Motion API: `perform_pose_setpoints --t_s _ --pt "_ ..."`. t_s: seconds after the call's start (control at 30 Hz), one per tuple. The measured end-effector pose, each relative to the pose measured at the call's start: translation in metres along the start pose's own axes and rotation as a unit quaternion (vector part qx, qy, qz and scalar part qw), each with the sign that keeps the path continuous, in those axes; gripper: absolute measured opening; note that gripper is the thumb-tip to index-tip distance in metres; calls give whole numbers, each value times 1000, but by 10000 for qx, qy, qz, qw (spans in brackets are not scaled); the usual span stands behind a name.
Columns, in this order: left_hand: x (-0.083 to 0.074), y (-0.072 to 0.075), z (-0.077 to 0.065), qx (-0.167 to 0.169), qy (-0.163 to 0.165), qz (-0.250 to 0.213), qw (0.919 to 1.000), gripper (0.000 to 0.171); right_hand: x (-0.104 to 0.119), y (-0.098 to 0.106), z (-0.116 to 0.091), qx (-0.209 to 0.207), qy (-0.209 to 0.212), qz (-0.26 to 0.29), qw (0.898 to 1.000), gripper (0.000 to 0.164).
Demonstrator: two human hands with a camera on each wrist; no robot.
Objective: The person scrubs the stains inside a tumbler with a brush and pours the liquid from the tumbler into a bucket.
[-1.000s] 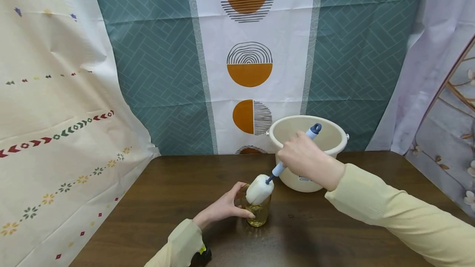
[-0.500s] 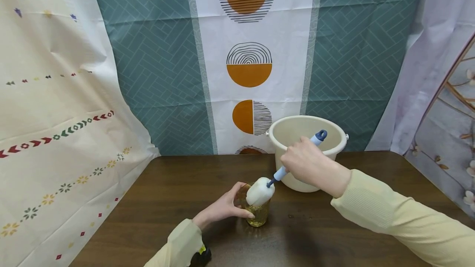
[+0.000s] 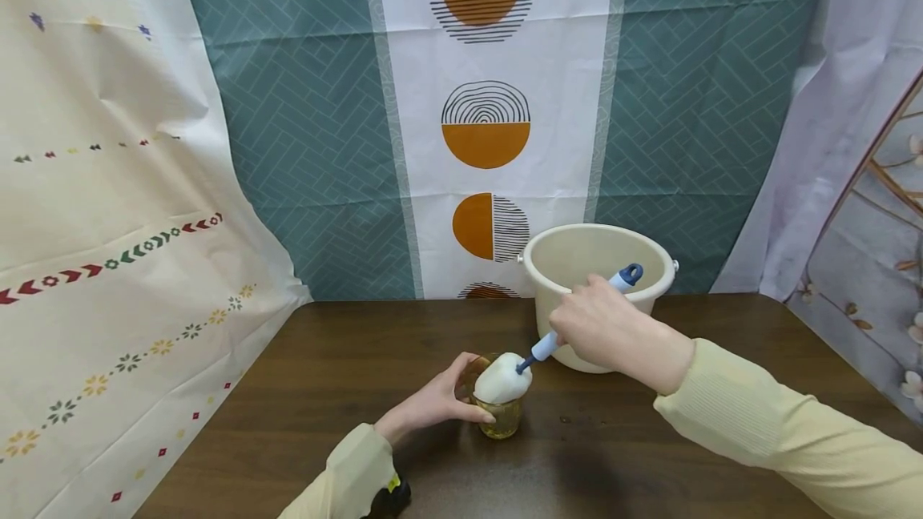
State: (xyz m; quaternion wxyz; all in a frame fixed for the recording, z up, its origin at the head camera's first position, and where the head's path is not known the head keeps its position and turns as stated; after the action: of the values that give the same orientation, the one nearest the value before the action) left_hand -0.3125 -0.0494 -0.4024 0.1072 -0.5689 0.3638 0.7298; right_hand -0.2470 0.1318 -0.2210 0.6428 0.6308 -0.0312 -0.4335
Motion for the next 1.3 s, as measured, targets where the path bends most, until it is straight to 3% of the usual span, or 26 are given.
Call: perform_pose_setpoints --t_s 0.4,0.9,1.1,1.3 --pt "-1 -1 0 37 -62 -79 9999 66 -1 -3 -4 42 42 186 9998 17" --pt "-1 -1 -1 -14 9 -89 10000 65 -12 -18 -23 32 -184 817 9965 16" --pt "0 0 -1 -18 104 -83 9999 65 -17 -28 -34 53 -372 1224 9918 24" --pt "1 0 -1 -72 174 -64 9998 68 -20 -38 -46 -52 -389 1693 9848 14"
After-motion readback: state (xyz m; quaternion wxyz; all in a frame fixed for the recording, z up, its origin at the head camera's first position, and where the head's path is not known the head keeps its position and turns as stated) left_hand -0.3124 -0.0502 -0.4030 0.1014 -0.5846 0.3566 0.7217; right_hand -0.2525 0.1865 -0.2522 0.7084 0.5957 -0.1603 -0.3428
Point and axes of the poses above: each hand's wrist, its own z-axis towards the middle knuckle, its own y-axis out of the back of the hand, x = y × z, the point moved 5 cm from there along z, towards the middle knuckle, and after that the axes turned 3 degrees about x, right-handed, at the moved point
